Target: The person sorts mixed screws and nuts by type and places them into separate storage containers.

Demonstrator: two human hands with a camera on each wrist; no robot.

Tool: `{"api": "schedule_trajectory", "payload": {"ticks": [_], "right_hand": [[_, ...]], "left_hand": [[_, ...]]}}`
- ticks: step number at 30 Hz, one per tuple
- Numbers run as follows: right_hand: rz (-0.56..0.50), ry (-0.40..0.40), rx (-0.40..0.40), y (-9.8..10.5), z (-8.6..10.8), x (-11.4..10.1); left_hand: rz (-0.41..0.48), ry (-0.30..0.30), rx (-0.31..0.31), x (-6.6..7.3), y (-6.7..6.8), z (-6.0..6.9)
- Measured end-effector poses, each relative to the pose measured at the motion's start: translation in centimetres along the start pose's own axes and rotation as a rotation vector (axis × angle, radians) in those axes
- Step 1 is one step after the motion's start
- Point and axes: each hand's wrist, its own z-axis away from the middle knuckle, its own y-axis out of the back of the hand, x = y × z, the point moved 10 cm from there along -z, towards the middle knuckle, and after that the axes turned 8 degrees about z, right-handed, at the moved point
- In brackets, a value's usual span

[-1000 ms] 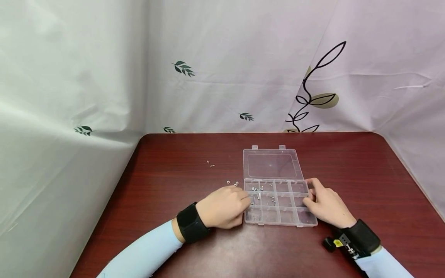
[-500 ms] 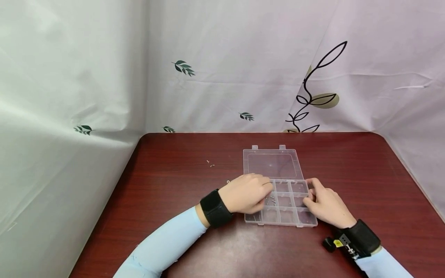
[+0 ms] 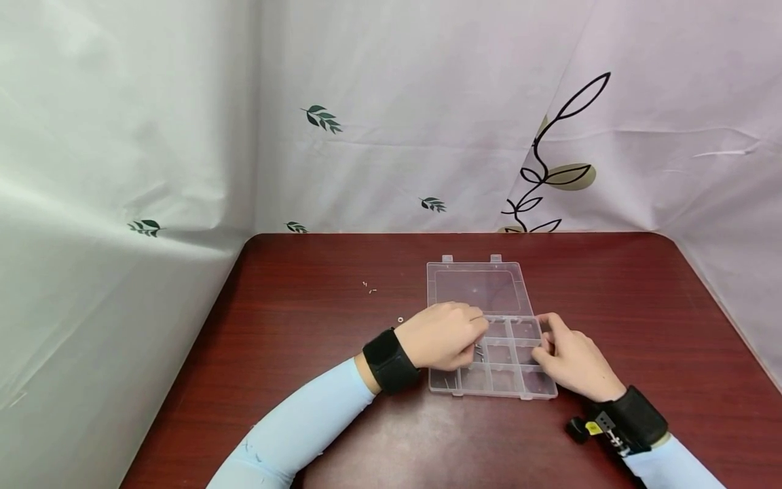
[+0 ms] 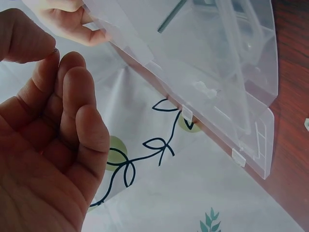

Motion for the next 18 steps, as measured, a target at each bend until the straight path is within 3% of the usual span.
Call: {"api": "schedule_trajectory", "payload": {"ticks": [7,13,18], "right_hand": [[-0.006,0.01,0.004,0.0,-0.1,0.0],[-0.004,0.012,0.013,0.0,0.0,0.0],[-0.003,0.003,0.004,0.0,0.0,0.0]], "left_hand": [[-0.021,0.056,0.009,-1.0,0.6,1.7],[-0.012,0.072,0.058,-2.2,1.7,4.1],[-0.003,0.12,0.042,-3.6,1.6,6.4]]}}
